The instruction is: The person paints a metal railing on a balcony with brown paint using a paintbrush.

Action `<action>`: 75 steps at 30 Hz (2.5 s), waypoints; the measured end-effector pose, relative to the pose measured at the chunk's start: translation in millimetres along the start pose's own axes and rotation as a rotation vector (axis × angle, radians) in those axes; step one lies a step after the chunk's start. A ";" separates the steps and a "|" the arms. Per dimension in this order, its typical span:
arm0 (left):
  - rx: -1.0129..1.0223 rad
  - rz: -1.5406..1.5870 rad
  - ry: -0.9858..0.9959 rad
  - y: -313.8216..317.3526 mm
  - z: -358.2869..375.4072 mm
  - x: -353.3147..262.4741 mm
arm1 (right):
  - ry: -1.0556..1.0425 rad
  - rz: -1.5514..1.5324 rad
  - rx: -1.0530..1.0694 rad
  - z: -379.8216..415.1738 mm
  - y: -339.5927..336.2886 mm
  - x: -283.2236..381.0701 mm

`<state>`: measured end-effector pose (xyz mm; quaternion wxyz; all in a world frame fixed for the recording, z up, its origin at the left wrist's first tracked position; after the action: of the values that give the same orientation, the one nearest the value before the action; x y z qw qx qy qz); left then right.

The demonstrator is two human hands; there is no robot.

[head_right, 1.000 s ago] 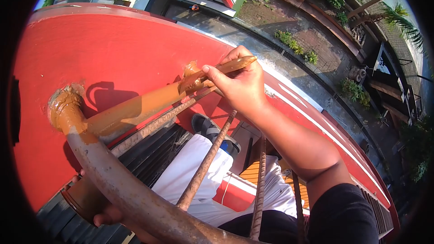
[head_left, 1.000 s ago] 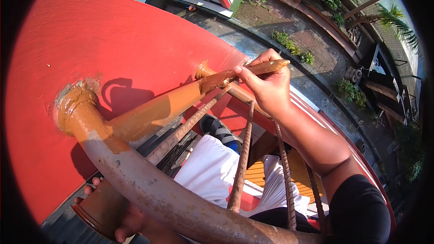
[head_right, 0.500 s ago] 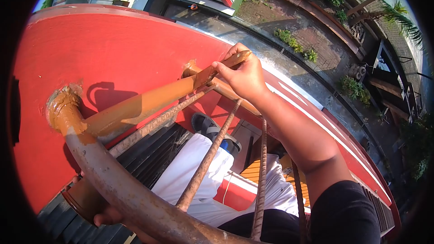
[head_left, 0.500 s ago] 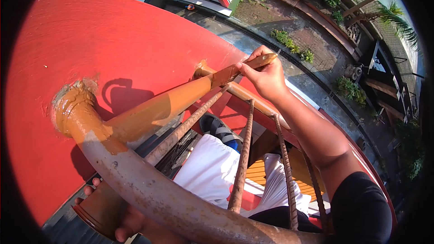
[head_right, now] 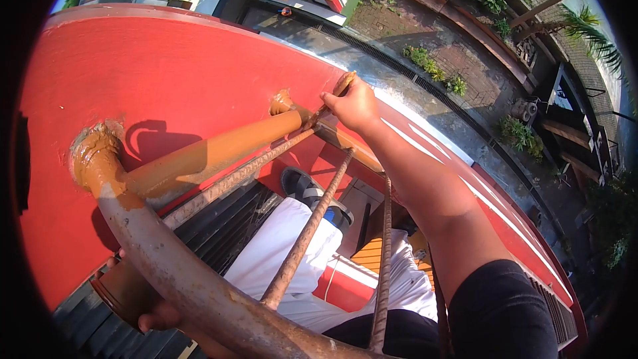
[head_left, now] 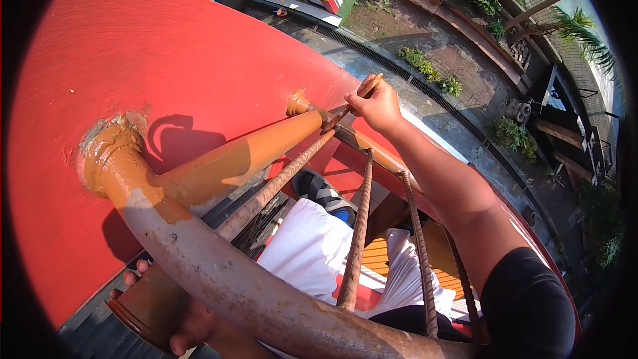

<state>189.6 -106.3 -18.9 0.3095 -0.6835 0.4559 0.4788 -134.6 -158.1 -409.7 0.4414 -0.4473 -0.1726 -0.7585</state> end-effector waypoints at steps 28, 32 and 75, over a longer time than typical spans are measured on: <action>0.013 -0.064 0.019 -1.5 4.3 -2.7 | -0.227 0.197 -0.096 17.3 -38.3 12.6; -0.017 -0.160 0.099 -17.8 5.0 -8.1 | -0.301 0.289 -0.013 38.9 -55.8 5.0; -0.073 -0.182 0.088 -4.0 40.8 -28.3 | -0.651 0.281 0.389 72.6 -46.1 65.2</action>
<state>174.6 -60.3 -6.7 0.3064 -0.7533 0.3872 0.4345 -148.1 -118.7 -310.3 0.5396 -0.5915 -0.3807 -0.4626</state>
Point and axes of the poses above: each hand's wrist, its own z-axis away from the middle knuckle, its own y-axis out of the palm, x = y × z, the point moved 8 cm from there along -z, towards the middle knuckle, and after that the axes turned 15 degrees about -x, right-handed, at the moved point
